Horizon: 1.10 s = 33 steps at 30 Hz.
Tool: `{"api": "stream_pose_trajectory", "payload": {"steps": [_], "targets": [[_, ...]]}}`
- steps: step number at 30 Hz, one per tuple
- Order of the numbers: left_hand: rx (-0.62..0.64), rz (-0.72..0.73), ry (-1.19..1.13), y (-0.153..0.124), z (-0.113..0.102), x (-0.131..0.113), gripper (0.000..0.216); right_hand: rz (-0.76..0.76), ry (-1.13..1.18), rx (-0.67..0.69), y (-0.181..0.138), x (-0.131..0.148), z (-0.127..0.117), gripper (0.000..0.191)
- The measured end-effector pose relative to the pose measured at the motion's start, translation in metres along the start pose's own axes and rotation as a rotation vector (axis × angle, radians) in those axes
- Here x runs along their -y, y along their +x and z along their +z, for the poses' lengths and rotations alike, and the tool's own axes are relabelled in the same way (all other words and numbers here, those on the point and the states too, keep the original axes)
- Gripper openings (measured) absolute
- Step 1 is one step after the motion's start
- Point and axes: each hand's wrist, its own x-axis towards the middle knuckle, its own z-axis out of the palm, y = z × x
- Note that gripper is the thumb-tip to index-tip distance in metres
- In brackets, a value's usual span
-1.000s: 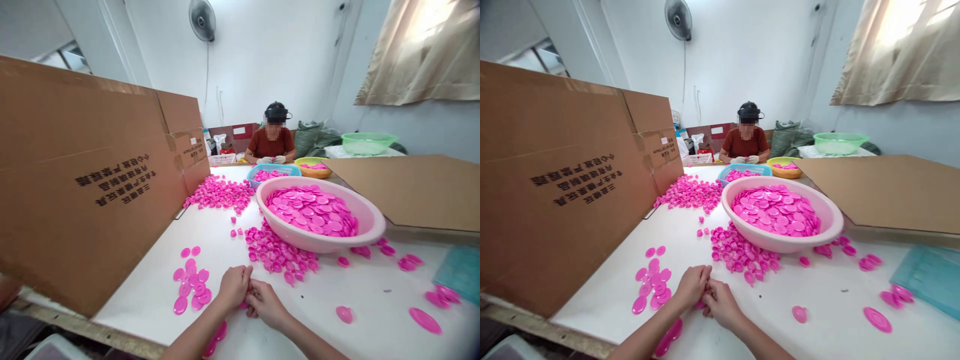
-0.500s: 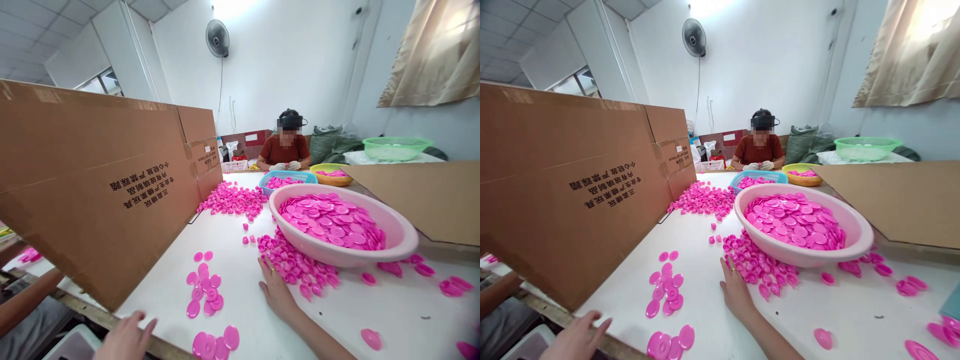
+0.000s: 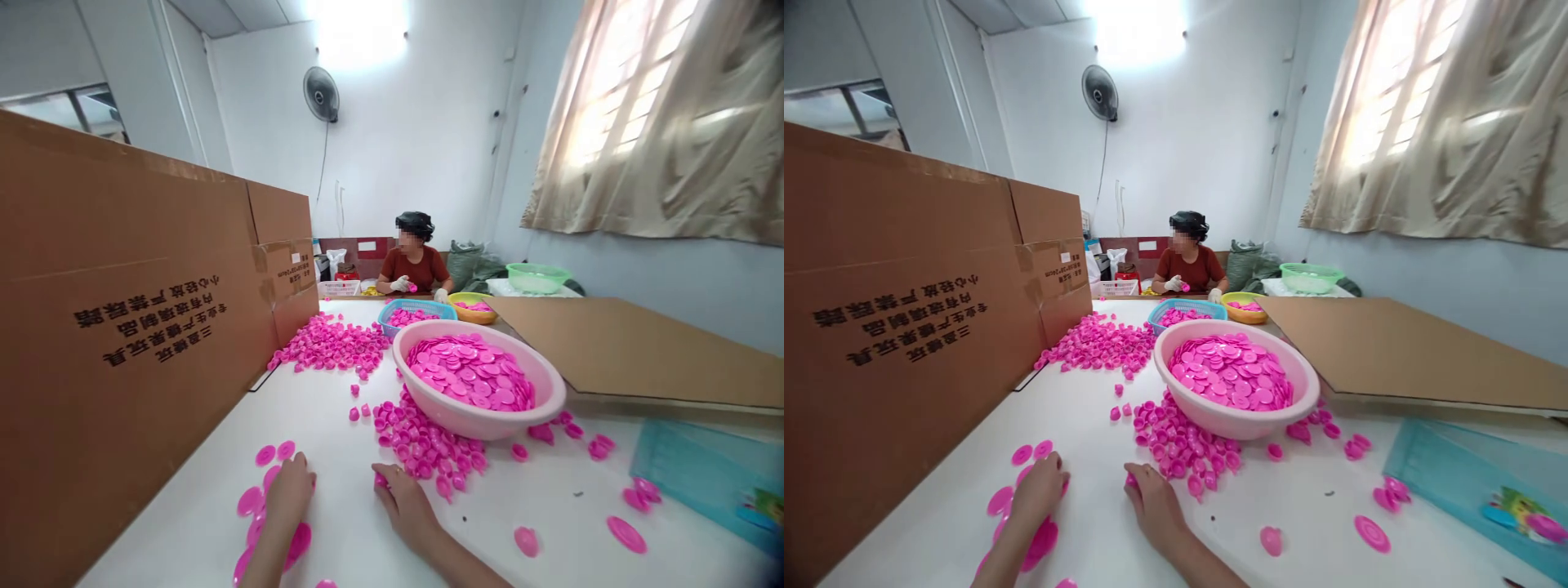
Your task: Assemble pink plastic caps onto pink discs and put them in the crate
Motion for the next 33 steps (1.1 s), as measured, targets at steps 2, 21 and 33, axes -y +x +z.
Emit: {"api": "stream_pose_trajectory", "payload": {"steps": [2,21,33], "targets": [[-0.012,0.051,-0.086,0.002,0.004,0.010,0.020,-0.003,-0.014,-0.009,-0.001,0.000,0.001,0.032],[-0.067,0.332,-0.490,-0.016,-0.009,-0.016,0.026,0.020,-0.007,0.043,-0.002,0.025,0.014,0.028],[0.211,0.375,-0.919,-0.033,0.012,-0.044,0.026,0.202,0.345,-0.008,0.006,0.016,0.000,0.037]]}}
